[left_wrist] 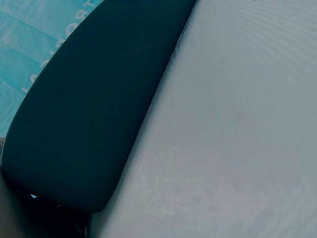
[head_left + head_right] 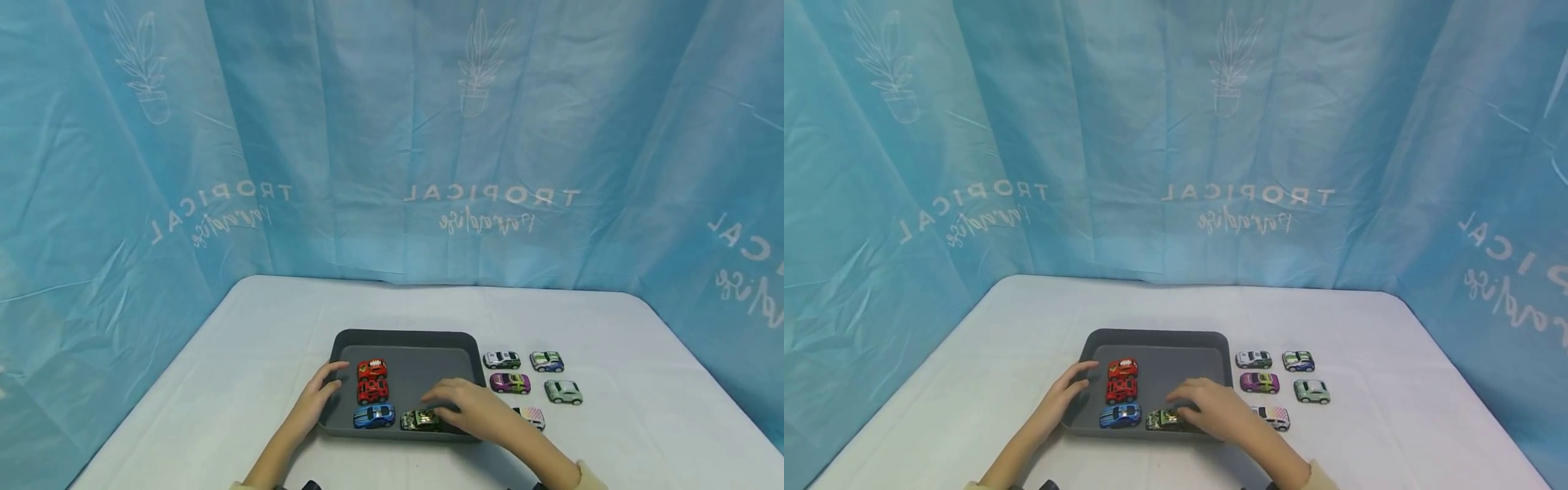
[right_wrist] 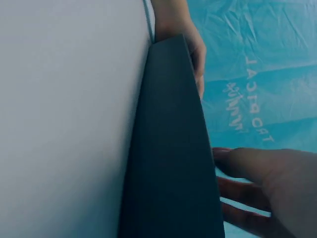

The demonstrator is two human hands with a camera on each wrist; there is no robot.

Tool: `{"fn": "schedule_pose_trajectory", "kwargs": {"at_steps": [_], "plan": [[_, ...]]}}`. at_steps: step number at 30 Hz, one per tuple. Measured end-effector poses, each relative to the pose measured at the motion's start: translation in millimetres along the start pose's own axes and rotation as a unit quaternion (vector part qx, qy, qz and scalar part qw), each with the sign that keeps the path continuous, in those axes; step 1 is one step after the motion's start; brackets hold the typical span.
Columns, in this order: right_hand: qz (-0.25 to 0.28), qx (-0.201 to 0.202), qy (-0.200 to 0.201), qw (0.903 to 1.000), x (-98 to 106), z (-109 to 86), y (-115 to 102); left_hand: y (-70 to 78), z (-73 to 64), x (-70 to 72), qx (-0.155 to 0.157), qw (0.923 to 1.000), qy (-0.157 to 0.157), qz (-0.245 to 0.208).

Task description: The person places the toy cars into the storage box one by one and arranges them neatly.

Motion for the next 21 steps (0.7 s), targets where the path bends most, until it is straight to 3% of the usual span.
{"fn": "schedule_pose_trajectory", "kwargs": {"at_steps": [5,11,14,19,21], "plan": [[-0.03,0.007,0.088,0.9957,18.7,-10.9,1.0,0.3,-0.1,0.0,-0.001,1.0,0.002,-0.002],[-0.025,0.053,0.193,0.9795,40.8,-27.9,-0.6,0.1,-0.3,-1.2,0.003,1.0,0.0,-0.001],[-0.026,0.047,0.219,0.9744,48.7,-36.3,3.6,0.7,-0.9,-1.2,0.003,1.0,-0.001,-0.002],[-0.022,-0.023,0.218,0.9755,57.0,-48.6,21.5,1.5,-1.0,-0.8,0.003,1.0,-0.001,-0.002],[-0.03,-0.03,0.22,0.9745,60.8,-53.6,26.7,1.5,-0.6,-0.4,0.0,1.0,0.0,-0.003]]}}
Point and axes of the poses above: each hand's wrist, its own z-axis towards the middle knuckle, its own x-axis out of the back of the hand, y = z × x, the point moved 9 cm from there along z, towards the middle knuckle, and after that the axes turned 11 degrees about z, right-handed, at the moved point
